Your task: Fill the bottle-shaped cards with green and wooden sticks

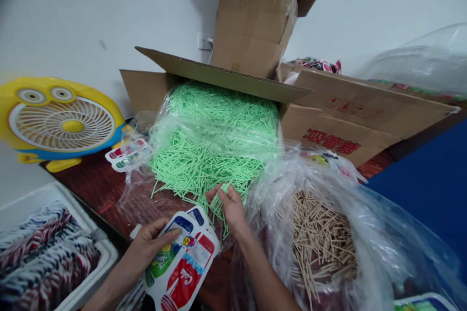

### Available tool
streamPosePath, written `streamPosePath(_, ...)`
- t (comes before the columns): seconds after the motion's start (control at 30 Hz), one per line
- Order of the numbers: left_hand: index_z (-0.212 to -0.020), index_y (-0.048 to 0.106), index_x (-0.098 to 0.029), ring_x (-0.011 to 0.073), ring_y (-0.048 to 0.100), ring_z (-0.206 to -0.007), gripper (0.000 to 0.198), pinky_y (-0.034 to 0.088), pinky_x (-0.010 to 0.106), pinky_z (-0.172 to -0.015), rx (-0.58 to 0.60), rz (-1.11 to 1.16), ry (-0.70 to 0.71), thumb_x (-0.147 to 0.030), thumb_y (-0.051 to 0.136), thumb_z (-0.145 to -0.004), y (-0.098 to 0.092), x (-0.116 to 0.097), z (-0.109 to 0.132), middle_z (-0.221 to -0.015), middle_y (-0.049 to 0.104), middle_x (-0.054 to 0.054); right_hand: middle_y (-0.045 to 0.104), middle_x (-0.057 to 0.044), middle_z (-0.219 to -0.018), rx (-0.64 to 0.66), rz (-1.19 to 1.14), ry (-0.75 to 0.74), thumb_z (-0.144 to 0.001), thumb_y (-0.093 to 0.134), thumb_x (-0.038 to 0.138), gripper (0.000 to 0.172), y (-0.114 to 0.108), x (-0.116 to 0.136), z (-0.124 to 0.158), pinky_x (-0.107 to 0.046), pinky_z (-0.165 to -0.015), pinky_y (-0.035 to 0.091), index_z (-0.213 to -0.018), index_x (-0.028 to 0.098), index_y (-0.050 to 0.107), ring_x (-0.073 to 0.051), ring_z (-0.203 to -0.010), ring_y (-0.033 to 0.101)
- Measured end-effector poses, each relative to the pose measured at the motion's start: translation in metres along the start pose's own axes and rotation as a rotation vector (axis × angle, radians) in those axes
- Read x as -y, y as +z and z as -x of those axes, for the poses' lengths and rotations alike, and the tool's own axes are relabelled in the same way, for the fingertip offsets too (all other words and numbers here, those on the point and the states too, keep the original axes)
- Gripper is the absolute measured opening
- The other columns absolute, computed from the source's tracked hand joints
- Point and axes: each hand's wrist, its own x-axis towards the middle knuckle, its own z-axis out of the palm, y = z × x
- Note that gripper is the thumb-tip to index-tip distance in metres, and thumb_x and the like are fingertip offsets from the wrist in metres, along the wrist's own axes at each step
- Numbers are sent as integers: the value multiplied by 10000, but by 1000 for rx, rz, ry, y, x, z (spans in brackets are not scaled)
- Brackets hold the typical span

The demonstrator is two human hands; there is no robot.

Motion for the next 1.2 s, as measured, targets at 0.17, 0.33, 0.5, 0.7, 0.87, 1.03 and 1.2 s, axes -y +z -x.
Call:
streamPosePath(0.17,-795,652,-161,168,640,-584,249,498,257,-566,2,6,7,-380,733,-707,1,4,-2,-697,716,19,681,-8,-861,132,349,-134,-868,507,350,177,1,-22,19,-291,-771,444,-866,218,624,-174,-810,601)
streamPosePath(0.33,-774,641,-159,170,634,-570,259,496,262,-554,0,-8,-10,-389,736,-702,1,2,-1,-684,715,25,701,-29,-856,39,265,-98,-834,562,383,215,-1,-18,10,-315,-822,443,-824,192,658,-183,-829,611)
streamPosePath(0.5,-792,651,-154,175,641,-597,254,488,261,-566,76,-44,12,-385,727,-719,12,-7,-2,-713,715,35,696,-35,-708,-13,-184,147,-668,730,441,344,-2,15,2,-348,-671,504,-859,181,612,-214,-689,654)
streamPosePath(0.7,-819,642,-151,169,639,-602,245,478,259,-580,144,-104,28,-371,710,-735,21,-12,-15,-719,708,28,650,-10,-717,242,156,40,-768,636,402,234,-7,38,19,-289,-683,453,-744,173,594,-158,-688,593)
streamPosePath(0.87,-776,644,-147,150,611,-590,194,464,249,-583,118,-224,91,-327,702,-731,22,-11,-27,-704,692,16,602,8,-737,335,606,-73,-840,510,236,62,-9,39,36,-243,-608,377,-792,198,517,-139,-673,543)
streamPosePath(1.03,-710,643,-142,126,553,-569,169,419,224,-546,177,-314,123,-304,671,-749,23,-6,-29,-663,648,-1,578,3,-726,393,825,-183,-875,447,204,68,-8,30,45,-248,-580,324,-807,209,453,-147,-662,530)
streamPosePath(1.2,-655,605,-146,104,464,-527,277,340,212,-503,240,-426,176,-376,610,-809,25,-6,-27,-597,560,-20,574,9,-714,344,738,-135,-874,471,235,58,-12,32,49,-250,-584,339,-824,209,486,-148,-655,525)
